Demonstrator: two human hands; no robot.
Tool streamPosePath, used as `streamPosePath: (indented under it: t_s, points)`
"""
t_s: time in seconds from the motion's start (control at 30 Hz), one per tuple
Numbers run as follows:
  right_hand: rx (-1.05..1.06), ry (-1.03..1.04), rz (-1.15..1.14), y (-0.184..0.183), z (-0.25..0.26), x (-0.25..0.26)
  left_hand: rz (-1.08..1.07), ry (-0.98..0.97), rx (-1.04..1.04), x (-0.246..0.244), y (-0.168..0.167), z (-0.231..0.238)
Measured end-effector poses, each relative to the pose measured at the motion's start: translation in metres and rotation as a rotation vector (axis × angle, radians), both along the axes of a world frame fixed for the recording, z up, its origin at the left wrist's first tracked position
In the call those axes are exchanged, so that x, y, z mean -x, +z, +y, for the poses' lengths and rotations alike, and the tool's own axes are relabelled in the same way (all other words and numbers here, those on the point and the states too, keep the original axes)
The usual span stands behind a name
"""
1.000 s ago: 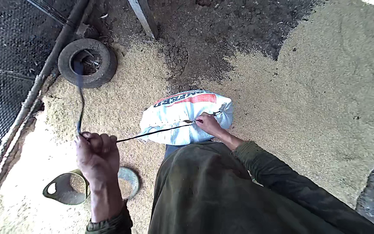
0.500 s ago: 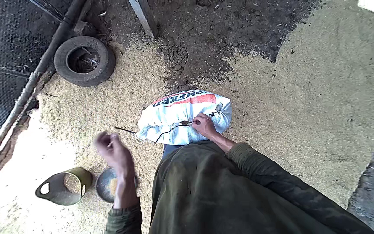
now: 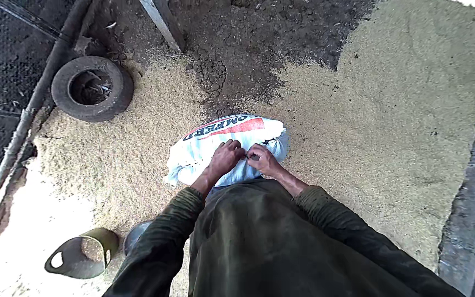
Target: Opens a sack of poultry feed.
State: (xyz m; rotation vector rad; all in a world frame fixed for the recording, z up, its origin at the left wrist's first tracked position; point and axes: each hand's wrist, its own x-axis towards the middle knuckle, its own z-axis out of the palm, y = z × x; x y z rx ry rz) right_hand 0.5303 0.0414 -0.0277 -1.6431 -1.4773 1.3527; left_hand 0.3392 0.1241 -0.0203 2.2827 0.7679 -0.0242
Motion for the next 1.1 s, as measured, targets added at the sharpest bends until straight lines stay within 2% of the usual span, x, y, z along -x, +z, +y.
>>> streamPosePath:
  t_s: [0.1, 0.23, 0.3, 0.37, 0.43, 0.53, 0.6, 0.67, 0.73, 0.8, 0.87, 0.93, 0.97, 1.03, 1.1]
  points:
    - [0.048, 0.065, -0.06, 0.0, 0.005, 0.001, 0.004, -0.158, -0.021, -0.007, 0.019, 0.009]
    - [-0.029, 0.105, -0.055, 0.0, -0.004, 0.014, -0.089, -0.264, -0.003, -0.024, 0.066, -0.001]
    - [-0.101, 0.078, 0.009, 0.016, -0.011, 0.013, -0.093, -0.283, -0.028, -0.021, 0.094, 0.004]
    - [-0.195, 0.095, 0.069, 0.049, -0.021, 0.007, -0.069, -0.293, -0.067, -0.004, 0.108, 0.014]
    - [-0.234, 0.182, 0.051, 0.078, -0.031, -0.001, -0.044, -0.319, -0.11, 0.02, 0.098, 0.025]
    - [-0.221, 0.316, 0.029, 0.094, -0.039, -0.009, -0.022, -0.362, -0.049, 0.041, 0.071, 0.034]
    - [-0.226, 0.371, 0.029, 0.102, -0.042, -0.013, -0.13, -0.322, -0.032, 0.042, 0.07, 0.022]
    - [-0.258, 0.375, 0.044, 0.109, -0.037, -0.024, -0.213, -0.272, 0.043, 0.03, 0.11, 0.004]
    - [-0.159, 0.326, 0.059, 0.113, -0.023, -0.039, -0.065, -0.296, 0.155, 0.022, 0.182, -0.016]
    - [0.012, 0.21, 0.004, 0.096, -0.003, -0.046, 0.214, -0.39, 0.196, 0.025, 0.245, -0.028]
    - [0.123, 0.123, -0.109, 0.069, 0.019, -0.042, 0.139, -0.439, 0.155, 0.043, 0.282, -0.033]
    - [0.179, 0.149, -0.182, 0.048, 0.033, -0.03, 0.022, -0.432, 0.132, 0.063, 0.315, -0.03]
    - [0.209, 0.182, -0.22, 0.039, 0.035, -0.022, 0.011, -0.404, 0.111, 0.073, 0.325, -0.024]
    - [0.259, 0.235, -0.301, 0.021, 0.039, -0.009, 0.037, -0.274, -0.01, 0.1, 0.32, -0.013]
    - [0.306, 0.287, -0.364, 0.009, 0.046, -0.001, 0.259, -0.162, -0.022, 0.123, 0.303, 0.0]
